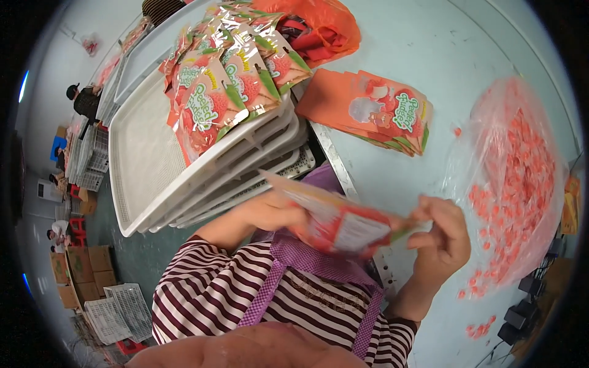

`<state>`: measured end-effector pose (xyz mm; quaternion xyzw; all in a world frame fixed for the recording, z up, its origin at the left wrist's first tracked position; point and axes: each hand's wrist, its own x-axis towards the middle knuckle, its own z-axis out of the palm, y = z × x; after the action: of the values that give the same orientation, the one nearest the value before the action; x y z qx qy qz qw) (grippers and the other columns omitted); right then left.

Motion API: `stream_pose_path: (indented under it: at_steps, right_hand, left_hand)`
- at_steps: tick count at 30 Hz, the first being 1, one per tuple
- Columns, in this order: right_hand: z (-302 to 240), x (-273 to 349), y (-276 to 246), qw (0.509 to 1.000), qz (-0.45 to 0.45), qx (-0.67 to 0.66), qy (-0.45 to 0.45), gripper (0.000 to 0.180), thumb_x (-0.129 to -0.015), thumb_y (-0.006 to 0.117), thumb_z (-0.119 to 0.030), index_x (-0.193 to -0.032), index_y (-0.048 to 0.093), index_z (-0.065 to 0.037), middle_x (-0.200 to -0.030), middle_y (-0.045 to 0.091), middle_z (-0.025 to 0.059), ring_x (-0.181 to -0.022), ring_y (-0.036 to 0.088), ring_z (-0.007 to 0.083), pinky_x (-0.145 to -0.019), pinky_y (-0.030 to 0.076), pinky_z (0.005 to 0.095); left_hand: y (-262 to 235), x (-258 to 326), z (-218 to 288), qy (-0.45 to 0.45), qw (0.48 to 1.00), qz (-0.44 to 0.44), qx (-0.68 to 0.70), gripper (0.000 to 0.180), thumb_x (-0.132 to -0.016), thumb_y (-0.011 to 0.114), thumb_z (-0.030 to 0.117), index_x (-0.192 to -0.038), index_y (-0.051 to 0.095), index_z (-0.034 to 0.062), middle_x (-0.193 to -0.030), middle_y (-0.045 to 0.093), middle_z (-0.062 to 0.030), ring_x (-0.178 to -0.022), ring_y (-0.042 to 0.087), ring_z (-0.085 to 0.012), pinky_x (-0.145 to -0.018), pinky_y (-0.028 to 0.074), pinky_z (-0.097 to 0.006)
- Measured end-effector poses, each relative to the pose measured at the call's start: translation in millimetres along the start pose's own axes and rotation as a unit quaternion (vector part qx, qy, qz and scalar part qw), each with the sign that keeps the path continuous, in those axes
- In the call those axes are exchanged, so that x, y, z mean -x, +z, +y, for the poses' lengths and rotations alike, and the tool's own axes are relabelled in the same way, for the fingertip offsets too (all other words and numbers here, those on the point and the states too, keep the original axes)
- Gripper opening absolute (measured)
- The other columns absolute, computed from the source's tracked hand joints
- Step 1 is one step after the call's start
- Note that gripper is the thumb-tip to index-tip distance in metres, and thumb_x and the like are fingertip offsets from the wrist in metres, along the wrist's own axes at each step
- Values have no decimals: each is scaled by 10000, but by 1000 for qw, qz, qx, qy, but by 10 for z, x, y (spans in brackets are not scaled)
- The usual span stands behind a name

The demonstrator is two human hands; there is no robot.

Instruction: Packaging small pink heart-shaped candies into colorful plastic pouches and stacking them into a tray.

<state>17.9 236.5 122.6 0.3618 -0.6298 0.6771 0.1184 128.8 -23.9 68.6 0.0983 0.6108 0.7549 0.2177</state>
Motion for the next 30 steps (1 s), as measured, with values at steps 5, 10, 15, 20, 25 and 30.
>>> stream_pose_path:
  at_steps: [5,10,15,20,25,30]
  right_hand:
    - [128,-54,-213,998,-6,20,-53,362,-905,573,-260,-1114,555,35,-1050,610,186,-897,593,241,-797,497,388]
    - [101,-88,-277,999,-2,25,-44,288,-925,534,-194,-1098,563,35,-1049,609,179,-872,589,231,-806,491,380]
    - [140,-109,-247,996,-9,82,-14,241,-911,512,-108,-1094,570,38,-1063,605,163,-882,584,211,-831,480,352]
    - [501,-165,-244,964,20,226,137,302,-857,547,-32,-1157,566,-6,-1119,588,86,-980,573,162,-888,449,302]
    - [1486,42,-172,897,-28,434,82,450,-847,607,-176,-1275,494,-92,-1301,493,134,-1232,411,287,-1030,304,418]
    - [1576,192,-98,831,-113,543,42,431,-842,612,-240,-1249,526,-130,-1365,461,67,-1282,356,292,-1061,226,478]
  left_hand:
    - [-128,693,979,260,750,590,-149,325,-966,458,308,-788,544,51,-700,517,3,-674,485,-102,-615,418,-275]
    - [-1267,1129,1646,298,480,667,-486,357,-965,477,217,-1225,513,-26,-1129,593,-84,-994,551,-148,-859,428,-261]
    - [-2440,1372,1243,79,621,669,-400,542,-918,567,246,-1376,370,34,-1255,545,-156,-1170,488,-213,-981,371,-313]
    - [-2405,1327,1164,7,696,628,-349,616,-871,629,237,-1391,351,55,-1328,465,-184,-1204,467,-254,-992,371,-349]
    - [-1255,775,1499,156,631,582,-489,556,-883,596,214,-1370,392,40,-1331,469,-202,-1263,423,-271,-1042,320,-402]
    - [-189,-306,813,199,842,155,-477,628,-816,633,185,-1367,383,17,-1406,404,-155,-1336,328,-312,-1096,223,-422]
